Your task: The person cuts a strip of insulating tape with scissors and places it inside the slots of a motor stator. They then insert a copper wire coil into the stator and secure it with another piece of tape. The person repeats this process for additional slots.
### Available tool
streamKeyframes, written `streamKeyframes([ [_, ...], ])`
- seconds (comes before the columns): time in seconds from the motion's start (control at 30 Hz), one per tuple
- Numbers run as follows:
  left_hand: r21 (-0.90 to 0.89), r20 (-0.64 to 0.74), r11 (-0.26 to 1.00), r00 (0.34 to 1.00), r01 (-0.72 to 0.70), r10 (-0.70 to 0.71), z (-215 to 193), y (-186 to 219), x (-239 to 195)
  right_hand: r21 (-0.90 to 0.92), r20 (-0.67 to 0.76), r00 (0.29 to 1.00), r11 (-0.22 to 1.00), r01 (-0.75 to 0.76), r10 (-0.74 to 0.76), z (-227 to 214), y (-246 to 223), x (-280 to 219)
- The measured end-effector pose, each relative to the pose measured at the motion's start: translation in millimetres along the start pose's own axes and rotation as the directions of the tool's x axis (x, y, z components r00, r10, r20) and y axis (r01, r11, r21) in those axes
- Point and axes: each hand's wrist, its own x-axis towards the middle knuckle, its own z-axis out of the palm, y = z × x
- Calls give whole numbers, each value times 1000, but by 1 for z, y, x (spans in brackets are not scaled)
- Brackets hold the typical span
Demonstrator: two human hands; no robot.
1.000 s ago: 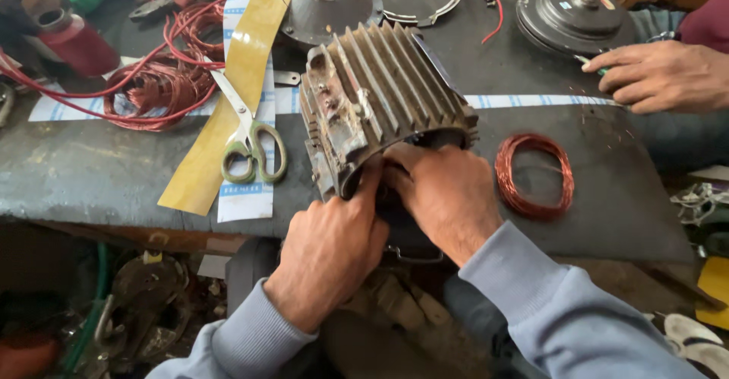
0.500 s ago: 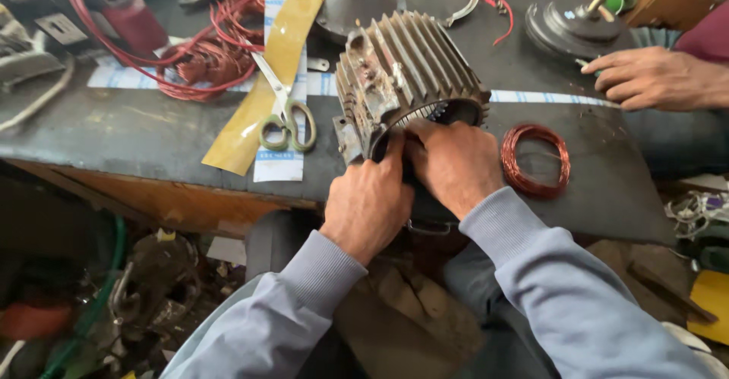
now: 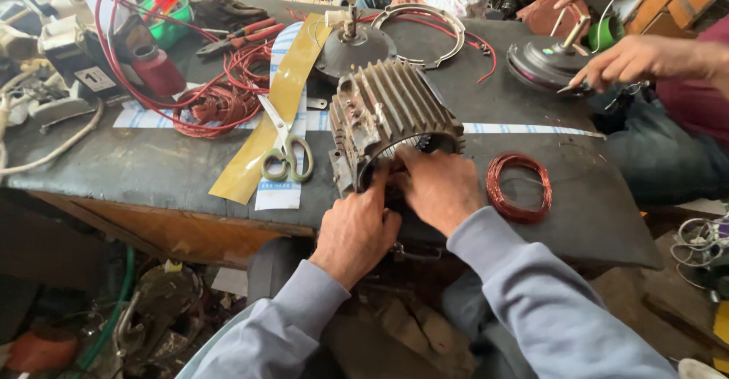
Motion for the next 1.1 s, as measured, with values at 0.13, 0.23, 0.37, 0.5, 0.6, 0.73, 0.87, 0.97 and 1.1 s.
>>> streamKeyframes([
  [0.13, -24, -31, 1000, 999, 11, -12, 4, 3, 0, -5, 19, 1000, 1000, -22, 22, 2, 0, 2],
  [0.23, 23, 1, 999, 1000, 27, -27, 5, 0, -1, -23, 31, 999, 1000, -9, 10, 3, 1, 4],
  [0.37, 33, -35, 999, 999, 9, -8, 4, 0, 0, -35, 15, 999, 999, -35, 36, 2, -3, 3],
  [0.5, 95, -51, 995, 998, 42, -37, 9, 4, 2, -127, -9, 999, 991, -39, 38, 7, -7, 0],
  [0.6, 167, -58, 986, 998, 23, -14, 14, 1, 5, -207, -42, 999, 978, -16, 8, 14, -6, -3],
  [0.73, 212, -34, 977, 999, 8, 0, 22, -5, 4, -213, -83, 996, 977, -4, -14, 23, -6, -7],
  [0.87, 190, -84, 982, 996, -17, 34, 15, 4, 0, -124, -138, 990, 992, -38, 21, 6, -6, -8],
  [0.97, 75, -122, 996, 990, -56, 65, -2, 5, -18, 170, -126, 992, 984, 50, -29, -17, -2, -14],
  [1.1, -405, -280, 913, 943, 56, -182, -6, 5, -54, 375, -262, 965, 920, 115, -13, -41, 25, -41],
])
